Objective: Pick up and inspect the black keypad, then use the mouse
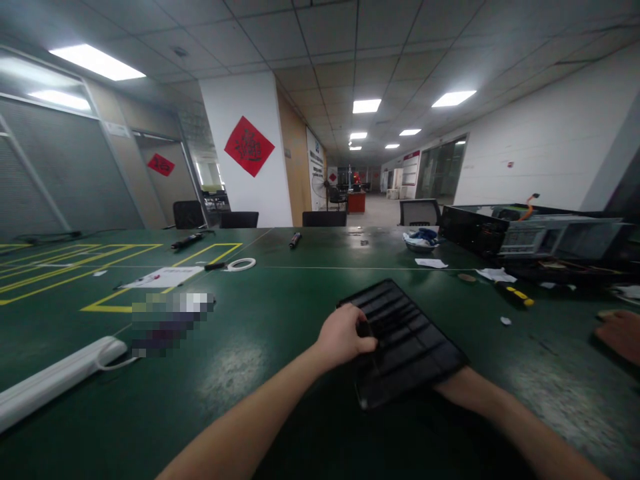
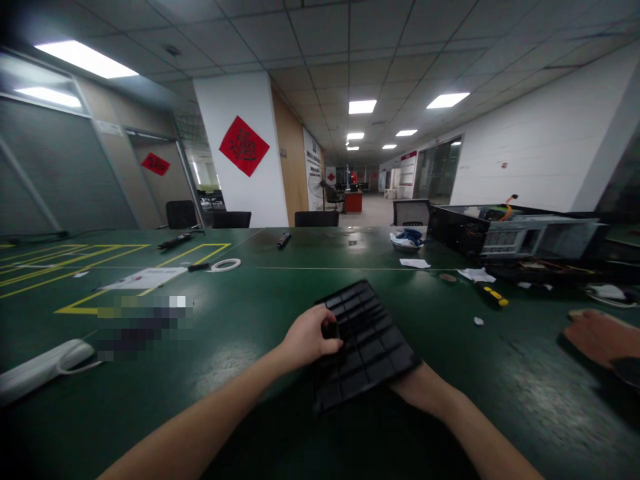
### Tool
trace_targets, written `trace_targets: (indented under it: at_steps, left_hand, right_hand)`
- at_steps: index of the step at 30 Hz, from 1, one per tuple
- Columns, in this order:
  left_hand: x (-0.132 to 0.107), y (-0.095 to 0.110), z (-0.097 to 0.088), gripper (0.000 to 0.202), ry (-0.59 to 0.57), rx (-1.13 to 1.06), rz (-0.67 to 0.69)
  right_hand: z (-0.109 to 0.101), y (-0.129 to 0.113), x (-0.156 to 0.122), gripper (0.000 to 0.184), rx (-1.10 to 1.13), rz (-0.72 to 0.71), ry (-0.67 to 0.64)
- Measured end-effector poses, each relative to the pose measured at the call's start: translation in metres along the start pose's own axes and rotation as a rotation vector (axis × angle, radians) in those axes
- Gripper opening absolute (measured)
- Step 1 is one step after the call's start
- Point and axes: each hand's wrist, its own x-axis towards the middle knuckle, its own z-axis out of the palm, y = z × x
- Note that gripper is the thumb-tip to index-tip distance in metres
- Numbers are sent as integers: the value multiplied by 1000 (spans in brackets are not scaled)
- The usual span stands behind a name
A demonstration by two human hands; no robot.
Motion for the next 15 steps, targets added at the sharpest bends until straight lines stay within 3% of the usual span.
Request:
trace_targets:
  at_steps: [5,9,12,15]
  left_hand:
    - [13,-71,-37,33,164,264,-420]
    - [7,-123,-53,41,144,452,-661]
    - [4,-140,-56,47,110,469,-741]
    - [6,-134,-58,49,178,524,-690]
  right_hand:
    - [-6,-21,13,35,-177,25,-89]
    - [-7,-22,10,34,-186,49,-105]
    - [-5,-20,8,34,-187,46,-109]
    - [-6,-20,9,36,-183,52,-118]
